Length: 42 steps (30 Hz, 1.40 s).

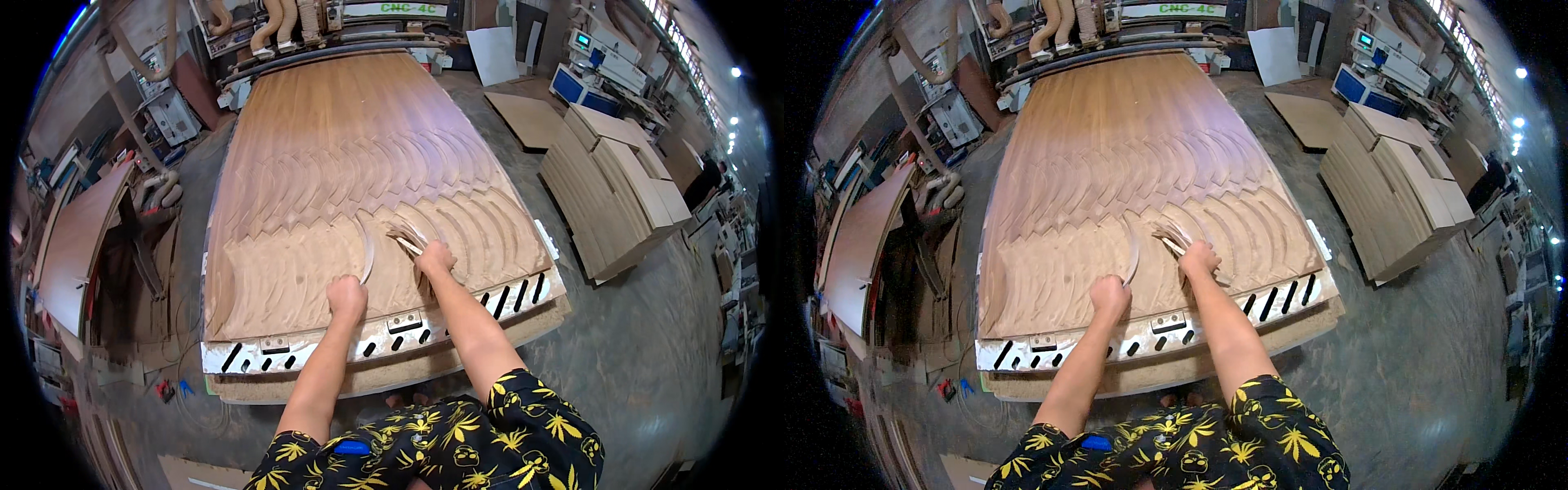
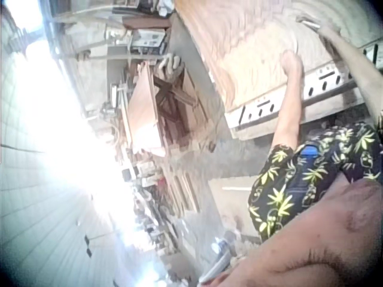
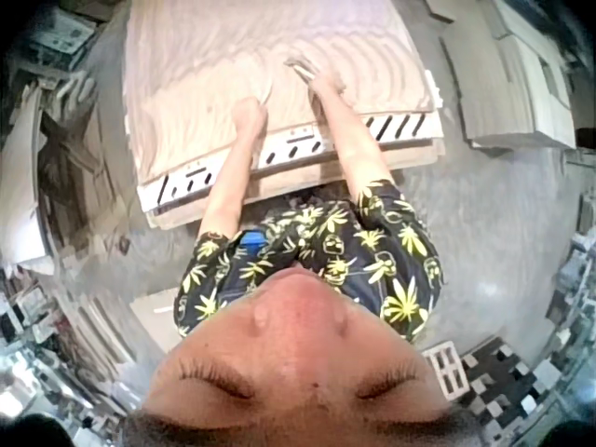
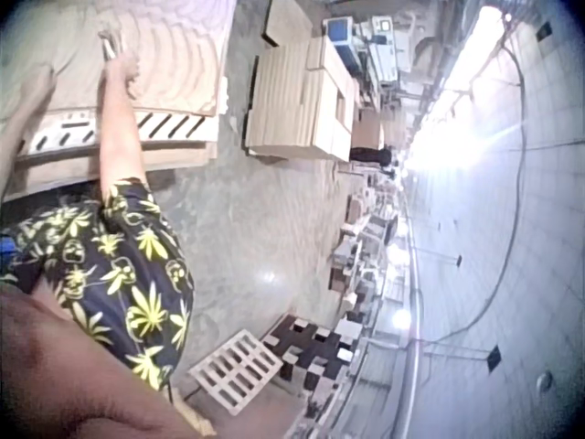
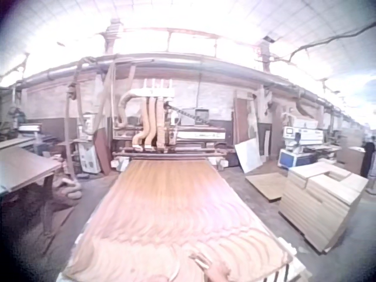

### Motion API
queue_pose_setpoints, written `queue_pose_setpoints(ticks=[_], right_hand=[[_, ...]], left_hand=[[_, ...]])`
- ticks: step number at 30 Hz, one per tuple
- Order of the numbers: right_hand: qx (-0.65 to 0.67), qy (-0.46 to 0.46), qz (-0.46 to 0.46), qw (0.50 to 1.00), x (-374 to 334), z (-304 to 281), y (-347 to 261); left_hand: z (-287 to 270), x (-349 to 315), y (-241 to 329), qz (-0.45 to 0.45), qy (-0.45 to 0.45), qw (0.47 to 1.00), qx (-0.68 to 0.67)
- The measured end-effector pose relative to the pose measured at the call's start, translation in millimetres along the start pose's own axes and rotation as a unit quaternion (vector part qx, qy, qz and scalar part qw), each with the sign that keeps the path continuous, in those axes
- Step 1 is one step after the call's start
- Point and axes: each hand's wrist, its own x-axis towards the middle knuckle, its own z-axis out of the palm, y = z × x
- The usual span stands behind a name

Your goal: The person measures a large sheet of wood veneer with a ruler and pen, then removes various curved wood pieces from the sheet and stacks them onto a separate pallet.

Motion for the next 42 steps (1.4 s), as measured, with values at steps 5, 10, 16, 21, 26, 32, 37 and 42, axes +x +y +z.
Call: queue_pose_setpoints(ticks=[5,10,16,21,26,32,37,42], right_hand=[[-0.002,0.017,-0.014,1.0,-13,-19,2],[-0.004,0.025,0.003,1.0,32,-22,45],[0.006,0.041,-0.018,0.999,50,-13,51],[-0.009,0.019,-0.07,0.997,69,9,42],[0.056,0.022,-0.095,0.994,111,46,53],[0.016,-0.132,-0.195,0.972,160,74,25],[0.021,-0.157,-0.308,0.938,67,79,-34],[0.047,-0.2,-0.416,0.886,-44,81,-47]], left_hand=[[-7,3,-1,-0.024,-0.036,0.999,0.017],[-26,5,-29,0.041,0.054,0.997,0.037],[-99,-42,-47,0.019,-0.026,0.998,0.05],[-95,-136,-55,-0.114,0.064,0.987,-0.091],[-88,-245,-23,-0.264,0.152,0.935,-0.18],[-43,-400,34,-0.471,0.224,0.836,-0.173],[23,-548,118,-0.639,0.218,0.706,-0.215],[145,-692,235,-0.822,0.186,0.499,-0.202]])
